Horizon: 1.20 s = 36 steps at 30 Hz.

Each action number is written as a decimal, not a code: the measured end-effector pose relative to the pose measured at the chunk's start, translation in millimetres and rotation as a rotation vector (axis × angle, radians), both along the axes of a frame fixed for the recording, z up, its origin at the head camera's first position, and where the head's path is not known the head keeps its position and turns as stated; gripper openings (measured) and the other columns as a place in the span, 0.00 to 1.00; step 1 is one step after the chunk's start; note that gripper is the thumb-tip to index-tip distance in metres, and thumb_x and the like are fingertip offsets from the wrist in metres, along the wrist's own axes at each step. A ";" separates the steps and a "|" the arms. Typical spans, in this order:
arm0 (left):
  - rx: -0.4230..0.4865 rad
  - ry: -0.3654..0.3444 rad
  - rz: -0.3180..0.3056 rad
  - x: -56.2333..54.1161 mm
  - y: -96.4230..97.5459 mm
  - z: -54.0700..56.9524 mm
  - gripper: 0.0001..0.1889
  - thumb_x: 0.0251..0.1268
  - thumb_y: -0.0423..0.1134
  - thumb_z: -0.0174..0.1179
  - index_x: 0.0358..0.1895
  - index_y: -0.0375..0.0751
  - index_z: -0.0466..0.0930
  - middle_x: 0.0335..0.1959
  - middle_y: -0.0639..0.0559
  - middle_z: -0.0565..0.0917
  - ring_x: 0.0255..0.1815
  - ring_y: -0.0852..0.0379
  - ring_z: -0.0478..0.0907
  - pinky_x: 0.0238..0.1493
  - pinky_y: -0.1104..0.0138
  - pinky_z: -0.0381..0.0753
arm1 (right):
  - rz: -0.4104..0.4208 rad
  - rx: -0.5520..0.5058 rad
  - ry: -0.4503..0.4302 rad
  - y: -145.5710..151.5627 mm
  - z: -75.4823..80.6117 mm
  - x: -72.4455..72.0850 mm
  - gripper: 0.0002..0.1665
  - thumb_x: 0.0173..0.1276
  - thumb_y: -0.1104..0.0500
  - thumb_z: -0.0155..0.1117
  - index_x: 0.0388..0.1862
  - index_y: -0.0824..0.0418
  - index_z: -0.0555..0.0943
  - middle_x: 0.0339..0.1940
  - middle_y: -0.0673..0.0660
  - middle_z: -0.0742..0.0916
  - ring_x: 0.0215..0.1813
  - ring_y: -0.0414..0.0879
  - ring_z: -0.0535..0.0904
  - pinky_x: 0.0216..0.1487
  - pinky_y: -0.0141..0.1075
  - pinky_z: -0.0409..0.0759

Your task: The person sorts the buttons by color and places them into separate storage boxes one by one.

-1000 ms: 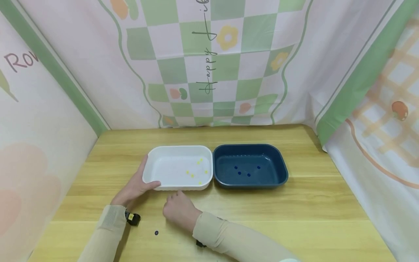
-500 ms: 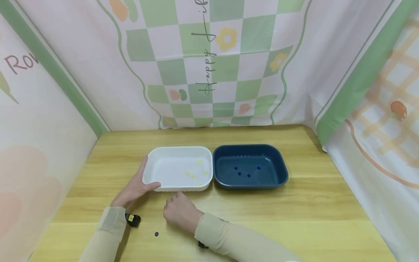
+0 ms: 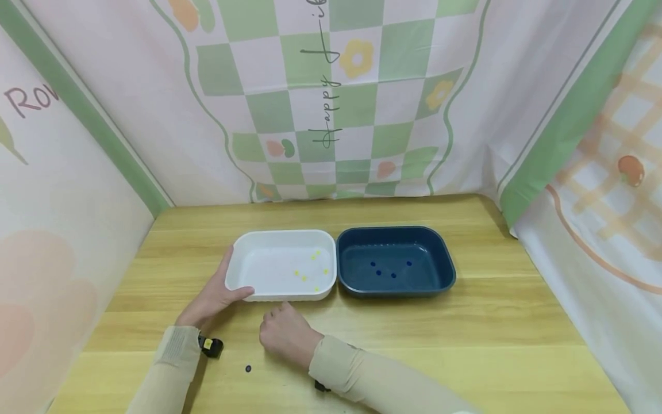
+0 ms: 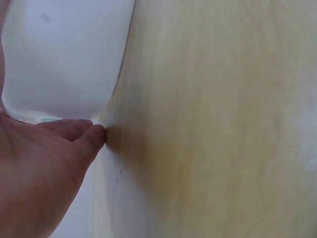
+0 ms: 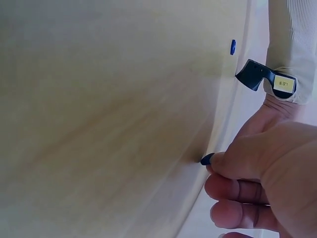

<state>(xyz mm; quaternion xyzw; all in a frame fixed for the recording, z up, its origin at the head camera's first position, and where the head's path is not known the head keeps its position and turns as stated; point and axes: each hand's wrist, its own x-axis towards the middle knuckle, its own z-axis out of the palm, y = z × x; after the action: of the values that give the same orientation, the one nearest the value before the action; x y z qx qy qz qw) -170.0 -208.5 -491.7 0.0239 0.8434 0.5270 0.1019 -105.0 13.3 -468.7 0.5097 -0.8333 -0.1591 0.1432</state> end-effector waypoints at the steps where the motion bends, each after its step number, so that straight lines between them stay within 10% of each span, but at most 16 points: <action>1: -0.003 0.003 -0.002 -0.3 -0.1 -0.1 0.65 0.49 0.51 0.75 0.78 0.62 0.26 0.79 0.42 0.44 0.73 0.39 0.53 0.71 0.44 0.50 | 0.000 -0.003 0.000 0.2 0.4 -0.1 0.03 0.62 0.55 0.66 0.31 0.51 0.86 0.25 0.47 0.81 0.25 0.40 0.71 0.25 0.30 0.66; 17: -0.026 -0.007 0.003 0.7 0.3 2.0 0.65 0.49 0.54 0.74 0.77 0.68 0.26 0.79 0.45 0.40 0.75 0.39 0.48 0.71 0.43 0.48 | -0.043 -0.084 -0.135 6.7 -2.1 5.7 0.03 0.61 0.56 0.65 0.32 0.51 0.84 0.27 0.45 0.80 0.29 0.39 0.73 0.28 0.30 0.68; 28: 0.009 -0.008 -0.005 1.1 -0.3 2.0 0.66 0.49 0.53 0.75 0.78 0.63 0.26 0.79 0.46 0.41 0.74 0.40 0.50 0.71 0.43 0.49 | -0.227 -0.577 -0.843 36.5 19.5 -4.8 0.05 0.69 0.56 0.61 0.33 0.47 0.82 0.27 0.36 0.80 0.29 0.30 0.75 0.33 0.27 0.75; 36: -0.013 -0.005 -0.007 -0.3 -0.6 0.6 0.67 0.47 0.56 0.75 0.78 0.60 0.26 0.79 0.44 0.42 0.73 0.40 0.53 0.70 0.43 0.51 | -0.356 -0.917 -1.243 70.4 42.3 -16.1 0.09 0.71 0.53 0.62 0.38 0.55 0.85 0.27 0.48 0.84 0.30 0.44 0.79 0.30 0.32 0.78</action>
<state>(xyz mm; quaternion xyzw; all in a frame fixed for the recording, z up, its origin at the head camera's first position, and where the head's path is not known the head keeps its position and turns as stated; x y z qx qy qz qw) -170.3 -209.1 -491.1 0.0251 0.8466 0.5210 0.1059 -121.1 83.7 -426.4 0.2542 -0.8120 0.4935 -0.1803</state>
